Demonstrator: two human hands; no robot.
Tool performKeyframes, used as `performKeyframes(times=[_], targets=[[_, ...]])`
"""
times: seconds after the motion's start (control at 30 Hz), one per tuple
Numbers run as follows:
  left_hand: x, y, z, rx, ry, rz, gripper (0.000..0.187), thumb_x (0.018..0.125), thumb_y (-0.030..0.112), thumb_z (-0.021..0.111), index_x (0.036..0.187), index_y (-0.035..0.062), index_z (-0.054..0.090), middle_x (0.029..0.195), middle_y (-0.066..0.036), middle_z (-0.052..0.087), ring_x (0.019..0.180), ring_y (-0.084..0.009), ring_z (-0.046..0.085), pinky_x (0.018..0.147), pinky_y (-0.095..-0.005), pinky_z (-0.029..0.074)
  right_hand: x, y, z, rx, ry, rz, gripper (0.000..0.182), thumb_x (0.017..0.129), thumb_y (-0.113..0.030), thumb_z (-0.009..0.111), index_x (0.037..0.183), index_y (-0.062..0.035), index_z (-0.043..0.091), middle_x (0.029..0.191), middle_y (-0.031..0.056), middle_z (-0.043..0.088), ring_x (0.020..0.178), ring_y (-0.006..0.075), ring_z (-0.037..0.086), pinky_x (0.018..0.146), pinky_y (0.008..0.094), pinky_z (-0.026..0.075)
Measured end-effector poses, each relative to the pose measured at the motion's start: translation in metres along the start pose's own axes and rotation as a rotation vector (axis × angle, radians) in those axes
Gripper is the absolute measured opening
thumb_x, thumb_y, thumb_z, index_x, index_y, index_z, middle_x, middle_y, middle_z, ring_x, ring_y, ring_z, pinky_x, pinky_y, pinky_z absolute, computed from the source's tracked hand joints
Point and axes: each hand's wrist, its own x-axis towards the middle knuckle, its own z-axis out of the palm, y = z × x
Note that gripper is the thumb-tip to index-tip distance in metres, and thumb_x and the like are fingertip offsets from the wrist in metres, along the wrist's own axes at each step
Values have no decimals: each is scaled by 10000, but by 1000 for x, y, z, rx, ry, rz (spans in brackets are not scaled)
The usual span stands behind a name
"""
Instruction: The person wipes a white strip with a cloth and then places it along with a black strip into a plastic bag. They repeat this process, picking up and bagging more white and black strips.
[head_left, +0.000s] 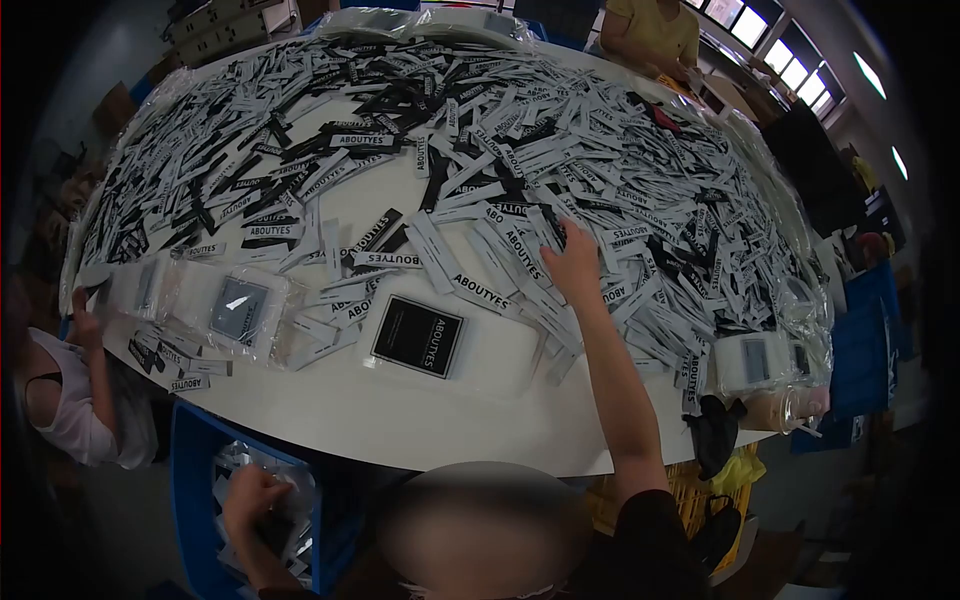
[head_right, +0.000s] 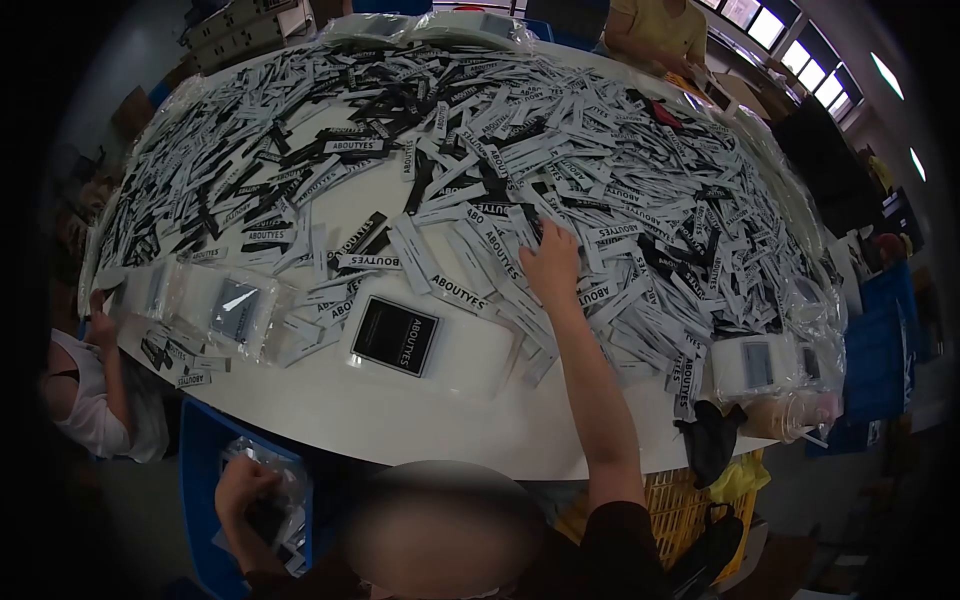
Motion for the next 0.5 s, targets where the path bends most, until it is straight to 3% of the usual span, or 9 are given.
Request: performKeyframes(times=[0.07, 0.1, 0.17, 0.2, 0.27, 0.3, 0.33, 0.43, 0.5], targets=[[-22, -22, 13, 153, 470, -530, 225, 710, 169, 700, 846, -9, 673, 694, -141, 641, 643, -251, 629, 666, -325, 493, 6, -2, 0, -98, -122, 130, 423, 728, -126, 632, 1120, -3, 529, 1070, 174, 580, 998, 331, 545, 841, 387, 433], [-24, -30, 22, 152, 471, -538, 225, 710, 169, 700, 846, -9, 673, 694, -141, 641, 643, -251, 629, 666, -325, 493, 7, -1, 0, -93, -127, 126, 423, 728, -126, 632, 1120, -3, 529, 1070, 174, 580, 998, 331, 545, 841, 387, 433], [-23, -42, 39, 132, 962, -191, 348, 704, 157, 699, 1005, -2, 627, 808, -153, 652, 733, -281, 633, 705, -357, 481, 5, 3, -1, -100, -89, 114, 413, 732, -122, 620, 1119, -7, 536, 1019, 172, 601, 973, 341, 557, 830, 391, 438], [-22, 8, 26, -189, 899, -72, 401, 726, 124, 680, 1094, 5, 576, 893, -155, 643, 799, -264, 625, 708, -346, 477, 6, 4, -2, -61, -40, 68, 319, 746, -108, 605, 1041, 1, 552, 892, 170, 620, 853, 314, 609, 762, 367, 471], [8, 58, 30, -426, 906, 241, 299, 751, 67, 645, 1038, -1, 596, 897, -148, 640, 814, -256, 620, 700, -324, 478, 3, -11, -17, 17, 13, 105, 241, 768, -93, 586, 982, 9, 547, 834, 152, 619, 749, 272, 609, 686, 341, 478], [23, 85, 32, -410, 839, 411, 271, 759, 53, 636, 1023, 5, 600, 887, -139, 640, 806, -255, 618, 696, -317, 479, 0, -19, -26, 99, 72, 144, 167, 790, -78, 568, 924, 17, 542, 777, 133, 617, 645, 231, 610, 609, 315, 484], [37, 112, 34, -391, 767, 578, 243, 767, 39, 627, 1008, 11, 605, 876, -131, 640, 799, -254, 616, 693, -310, 480, -9, -26, -29, 427, 191, 76, 45, 842, -46, 521, 845, -9, 495, 687, 74, 563, 516, 114, 510, 469, 251, 410], [84, 182, 42, -226, 713, 988, 290, 738, 104, 679, 1015, 54, 612, 1055, -102, 598, 964, -262, 575, 815, -336, 468, -60, -61, -61, 829, 186, 209, 72, 855, -32, 521, 832, -34, 453, 644, 12, 486, 489, 69, 419, 440, 212, 343], [103, 218, 37, -64, 764, 1062, 379, 703, 109, 704, 1064, 66, 597, 1155, -94, 558, 1065, -249, 535, 880, -348, 449, -115, -65, -67, 1087, 181, 246, 120, 829, -21, 566, 824, -34, 447, 671, 12, 481, 512, 72, 423, 480, 194, 353]])
